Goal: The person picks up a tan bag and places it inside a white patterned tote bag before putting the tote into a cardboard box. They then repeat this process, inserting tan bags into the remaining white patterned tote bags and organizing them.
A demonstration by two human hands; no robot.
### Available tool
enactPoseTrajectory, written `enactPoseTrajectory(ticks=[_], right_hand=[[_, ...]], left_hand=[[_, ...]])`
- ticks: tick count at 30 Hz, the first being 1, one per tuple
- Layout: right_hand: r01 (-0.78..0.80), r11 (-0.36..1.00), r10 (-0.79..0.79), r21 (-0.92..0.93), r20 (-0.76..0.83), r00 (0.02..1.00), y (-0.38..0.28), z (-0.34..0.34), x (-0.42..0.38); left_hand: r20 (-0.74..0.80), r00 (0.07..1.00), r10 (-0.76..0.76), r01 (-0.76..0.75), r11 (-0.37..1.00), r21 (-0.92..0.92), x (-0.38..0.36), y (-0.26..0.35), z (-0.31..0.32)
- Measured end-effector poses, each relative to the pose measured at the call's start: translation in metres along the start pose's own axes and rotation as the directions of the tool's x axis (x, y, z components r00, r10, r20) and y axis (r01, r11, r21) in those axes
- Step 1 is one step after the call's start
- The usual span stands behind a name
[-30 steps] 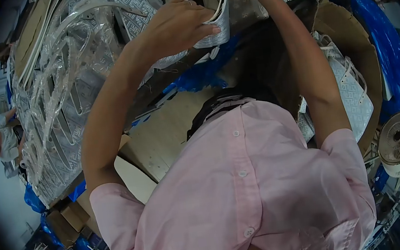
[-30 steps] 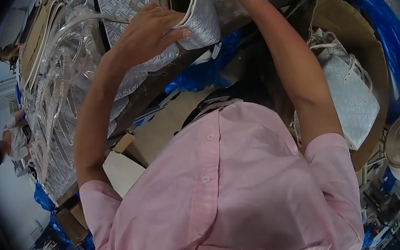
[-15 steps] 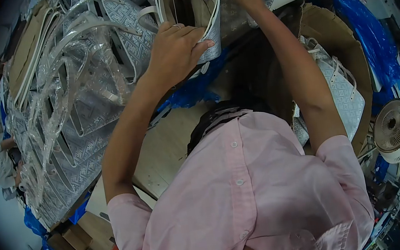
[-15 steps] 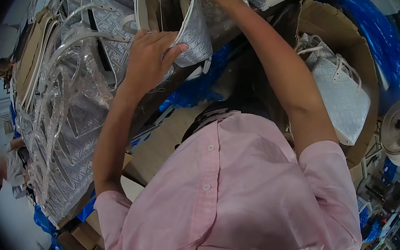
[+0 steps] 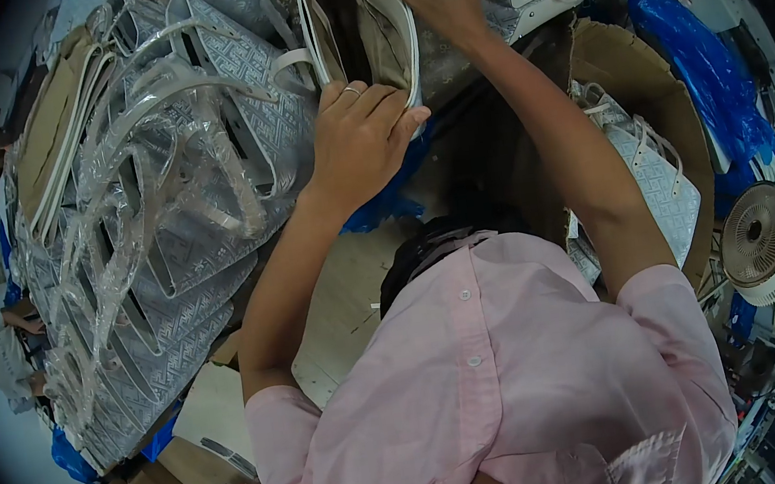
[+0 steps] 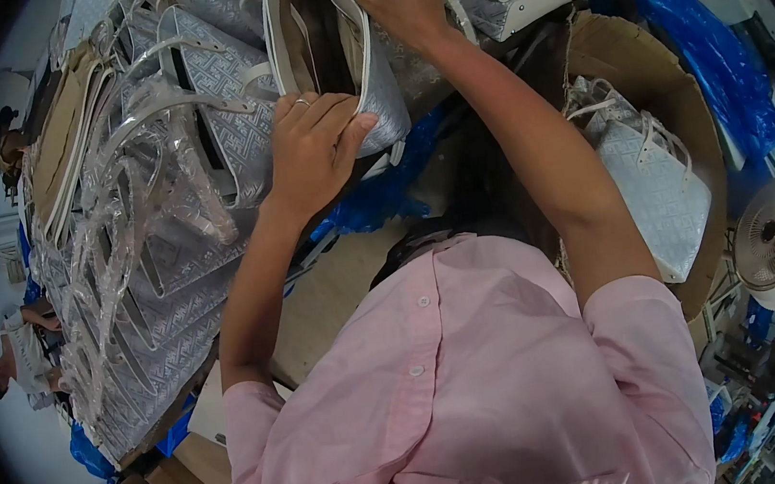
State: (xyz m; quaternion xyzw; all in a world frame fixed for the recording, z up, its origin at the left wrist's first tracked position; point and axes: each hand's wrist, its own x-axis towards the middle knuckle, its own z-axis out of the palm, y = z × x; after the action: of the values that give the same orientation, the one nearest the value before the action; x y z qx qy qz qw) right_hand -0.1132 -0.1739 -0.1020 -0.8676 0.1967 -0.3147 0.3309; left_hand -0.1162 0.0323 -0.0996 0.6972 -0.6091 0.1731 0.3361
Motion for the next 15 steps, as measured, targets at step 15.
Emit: enactPoseTrajectory(ticks=[15], right_hand=[[0.162,0.985,-0.169,0.051,0.215,0.962,0.000,-0.010,0.021]], left_hand=[[0.147,0.989,-0.003,-0.013,0.994,0.109,0.037,0.017,0.017]])
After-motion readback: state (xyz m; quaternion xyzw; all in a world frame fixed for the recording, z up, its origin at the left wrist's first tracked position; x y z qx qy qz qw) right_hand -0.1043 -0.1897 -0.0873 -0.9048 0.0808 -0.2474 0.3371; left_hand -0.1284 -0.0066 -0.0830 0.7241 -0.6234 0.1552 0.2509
